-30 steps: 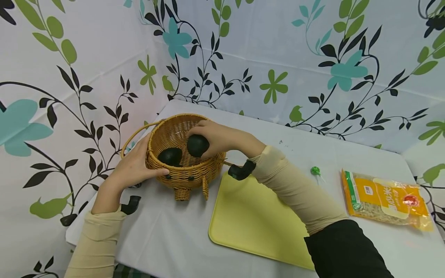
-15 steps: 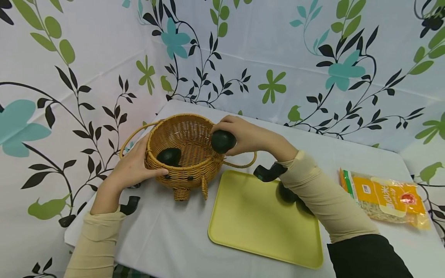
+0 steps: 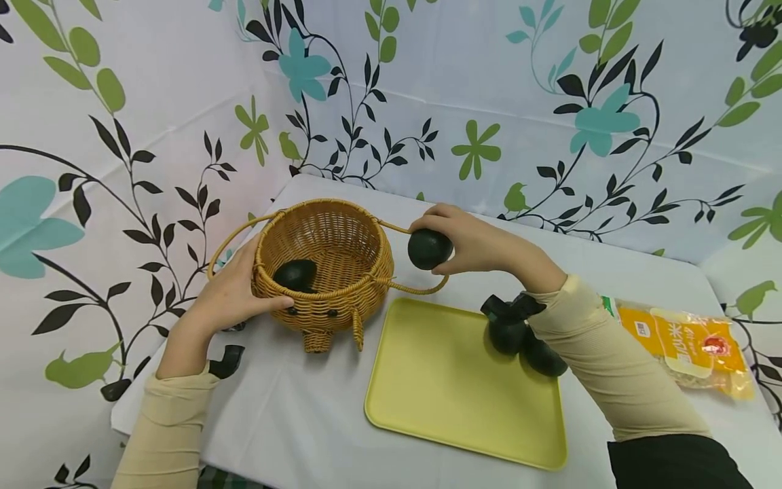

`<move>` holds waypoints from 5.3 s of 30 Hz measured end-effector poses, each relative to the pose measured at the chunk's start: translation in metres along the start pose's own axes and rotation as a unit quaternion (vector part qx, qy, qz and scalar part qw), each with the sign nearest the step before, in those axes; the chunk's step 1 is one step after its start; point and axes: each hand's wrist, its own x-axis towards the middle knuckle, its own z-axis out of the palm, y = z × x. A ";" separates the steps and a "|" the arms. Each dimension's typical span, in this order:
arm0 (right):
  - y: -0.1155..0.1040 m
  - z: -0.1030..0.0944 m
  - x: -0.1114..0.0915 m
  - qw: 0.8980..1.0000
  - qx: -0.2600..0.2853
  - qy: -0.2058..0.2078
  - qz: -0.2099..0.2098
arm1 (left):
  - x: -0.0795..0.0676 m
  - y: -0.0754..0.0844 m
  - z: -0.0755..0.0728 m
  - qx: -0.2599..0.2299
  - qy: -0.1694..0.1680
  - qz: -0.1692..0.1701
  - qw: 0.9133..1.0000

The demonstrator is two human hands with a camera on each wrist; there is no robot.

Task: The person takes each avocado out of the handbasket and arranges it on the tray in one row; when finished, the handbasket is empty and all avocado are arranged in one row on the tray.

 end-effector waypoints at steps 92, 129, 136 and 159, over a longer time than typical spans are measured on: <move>0.033 0.030 -0.064 0.999 -0.037 0.016 0.004 | -0.001 0.000 0.001 0.007 0.007 0.000 1.000; 0.040 0.048 -0.071 0.999 -0.036 -0.006 0.007 | -0.001 0.000 0.001 0.011 0.000 0.000 1.000; 0.045 0.055 -0.072 0.998 -0.027 -0.043 0.027 | 0.000 0.000 0.002 0.004 0.005 0.001 1.000; 0.059 0.078 -0.078 0.995 -0.022 -0.097 0.031 | 0.000 -0.001 0.001 0.012 0.003 -0.006 1.000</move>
